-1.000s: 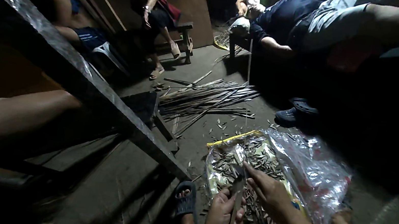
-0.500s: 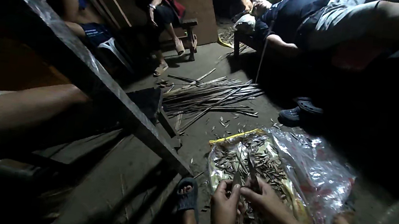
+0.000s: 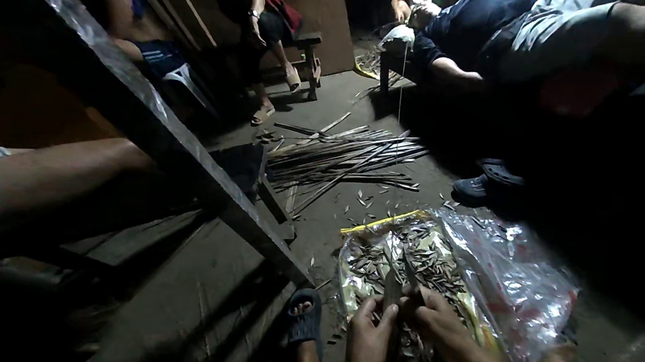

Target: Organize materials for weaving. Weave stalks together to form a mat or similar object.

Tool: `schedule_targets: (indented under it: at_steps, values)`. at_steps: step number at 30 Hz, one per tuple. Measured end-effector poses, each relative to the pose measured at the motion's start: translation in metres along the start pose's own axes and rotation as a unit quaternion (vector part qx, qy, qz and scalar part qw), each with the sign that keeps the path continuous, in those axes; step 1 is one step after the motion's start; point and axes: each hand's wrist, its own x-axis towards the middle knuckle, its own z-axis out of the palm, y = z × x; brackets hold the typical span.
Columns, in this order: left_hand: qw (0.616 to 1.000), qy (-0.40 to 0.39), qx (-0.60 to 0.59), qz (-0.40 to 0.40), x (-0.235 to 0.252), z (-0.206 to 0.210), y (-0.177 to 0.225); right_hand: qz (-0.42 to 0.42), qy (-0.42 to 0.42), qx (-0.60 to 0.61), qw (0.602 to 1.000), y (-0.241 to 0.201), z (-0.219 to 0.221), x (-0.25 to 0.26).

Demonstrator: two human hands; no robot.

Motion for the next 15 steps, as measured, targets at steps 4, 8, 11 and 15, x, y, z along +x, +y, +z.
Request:
schedule_targets:
  at_steps: [4, 8, 11, 15]
  values:
    - [0.987, 0.036, 0.132, 0.089, -0.008, 0.008, -0.006, -0.002, 0.009, -0.047, 0.999, 0.001, -0.001, 0.006]
    - [0.93, 0.12, 0.283, 0.2, 0.001, 0.008, -0.014, -0.062, -0.019, -0.161, 0.985, 0.015, 0.001, 0.005]
    - [0.913, 0.14, 0.338, 0.183, 0.003, 0.004, -0.009, -0.085, -0.025, -0.211, 0.973, 0.012, 0.009, -0.007]
    - [0.893, 0.158, 0.38, 0.182, 0.001, 0.009, -0.01, -0.071, -0.042, -0.219, 0.972, 0.019, 0.016, -0.01]
